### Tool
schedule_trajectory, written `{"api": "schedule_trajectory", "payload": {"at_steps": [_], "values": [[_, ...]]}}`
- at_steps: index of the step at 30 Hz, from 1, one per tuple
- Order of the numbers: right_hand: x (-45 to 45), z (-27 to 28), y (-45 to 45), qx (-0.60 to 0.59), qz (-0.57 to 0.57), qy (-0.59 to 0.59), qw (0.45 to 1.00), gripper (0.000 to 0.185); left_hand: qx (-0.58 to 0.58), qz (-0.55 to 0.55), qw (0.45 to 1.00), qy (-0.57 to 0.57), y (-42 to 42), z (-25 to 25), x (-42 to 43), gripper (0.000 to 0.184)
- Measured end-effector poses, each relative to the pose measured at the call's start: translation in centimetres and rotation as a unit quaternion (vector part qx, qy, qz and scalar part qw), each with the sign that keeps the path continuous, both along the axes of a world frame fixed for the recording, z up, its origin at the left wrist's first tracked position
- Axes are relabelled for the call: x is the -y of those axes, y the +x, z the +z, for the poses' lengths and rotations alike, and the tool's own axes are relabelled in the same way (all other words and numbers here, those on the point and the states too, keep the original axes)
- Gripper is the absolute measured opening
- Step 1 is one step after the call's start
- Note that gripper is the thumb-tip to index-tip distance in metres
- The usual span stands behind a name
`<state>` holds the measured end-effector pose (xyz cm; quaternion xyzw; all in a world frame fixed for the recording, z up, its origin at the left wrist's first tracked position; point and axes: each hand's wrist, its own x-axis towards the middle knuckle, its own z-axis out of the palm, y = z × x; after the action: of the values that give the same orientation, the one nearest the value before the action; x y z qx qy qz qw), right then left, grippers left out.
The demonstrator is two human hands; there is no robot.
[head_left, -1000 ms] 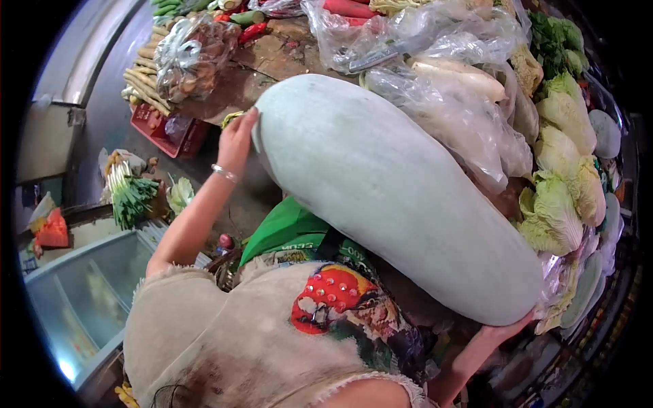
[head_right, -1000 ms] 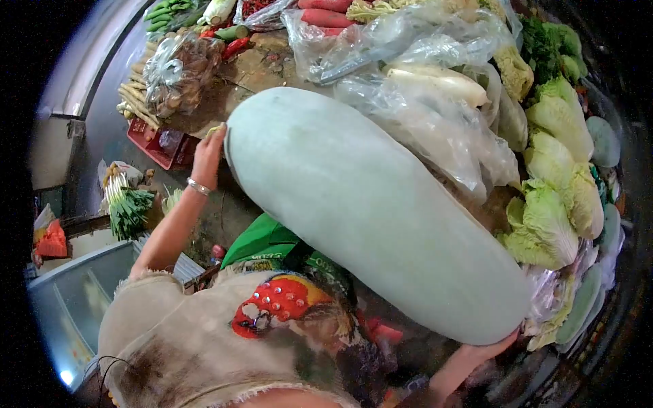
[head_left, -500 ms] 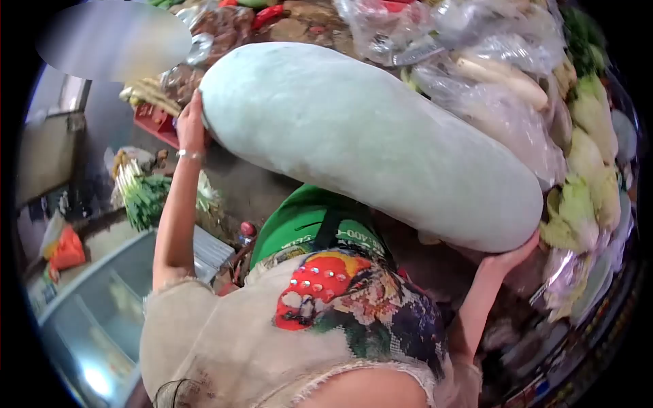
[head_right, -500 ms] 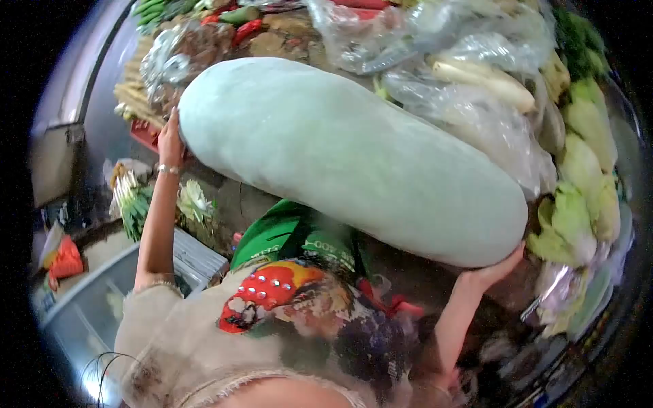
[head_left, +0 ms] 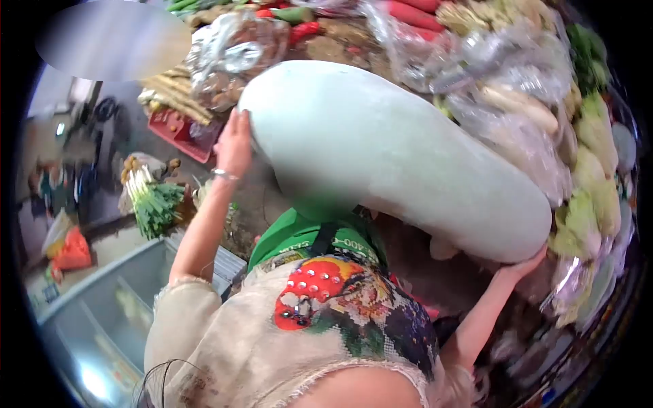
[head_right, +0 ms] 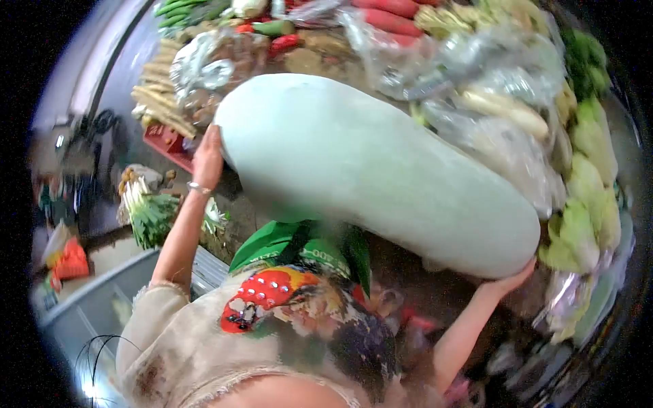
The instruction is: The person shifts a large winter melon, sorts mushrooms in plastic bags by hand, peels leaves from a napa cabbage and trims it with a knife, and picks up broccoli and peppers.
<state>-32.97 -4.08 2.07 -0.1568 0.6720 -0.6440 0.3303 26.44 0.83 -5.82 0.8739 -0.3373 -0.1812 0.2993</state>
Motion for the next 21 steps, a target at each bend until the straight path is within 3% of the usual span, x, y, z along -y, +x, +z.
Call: {"api": "schedule_trajectory", "payload": {"at_steps": [2,4,6,7,8,11,14,21], "values": [[-0.3,-0.5,-0.9,0.018,0.017,-0.001,1.0,0.054,0.11,-0.051,0.978,-0.17,-1.6,-0.4,-0.5,0.059],[-0.5,-1.5,-2.2,-0.018,0.053,-0.019,0.998,0.057,0.36,-0.14,0.922,-0.036,-5.3,3.2,-0.6,0.052],[-0.6,1.2,2.0,-0.011,0.02,-0.001,1.0,0.059,0.462,-0.212,0.861,-0.022,-9.2,5.0,-1.5,0.062],[-0.8,-0.4,-0.3,0.0,0.043,-0.013,0.999,0.06,0.512,-0.242,0.824,-0.02,-11.0,5.8,-1.9,0.067],[-0.9,-0.2,-0.3,0.012,0.051,-0.011,0.999,0.061,0.265,-0.279,0.912,-0.139,-12.5,7.8,-1.7,0.068],[-1.0,-0.5,-0.7,-0.011,0.098,-0.038,0.994,0.061,0.261,-0.33,0.889,-0.179,-15.0,7.5,-0.6,0.071],[-1.0,0.9,1.3,0.029,0.093,-0.041,0.994,0.061,0.225,-0.286,0.906,-0.217,-15.4,6.4,-0.2,0.067],[-0.1,1.3,1.2,0.032,0.05,-0.032,0.998,0.06,0.308,-0.291,0.893,-0.15,-14.8,8.5,1.2,0.065]]}}
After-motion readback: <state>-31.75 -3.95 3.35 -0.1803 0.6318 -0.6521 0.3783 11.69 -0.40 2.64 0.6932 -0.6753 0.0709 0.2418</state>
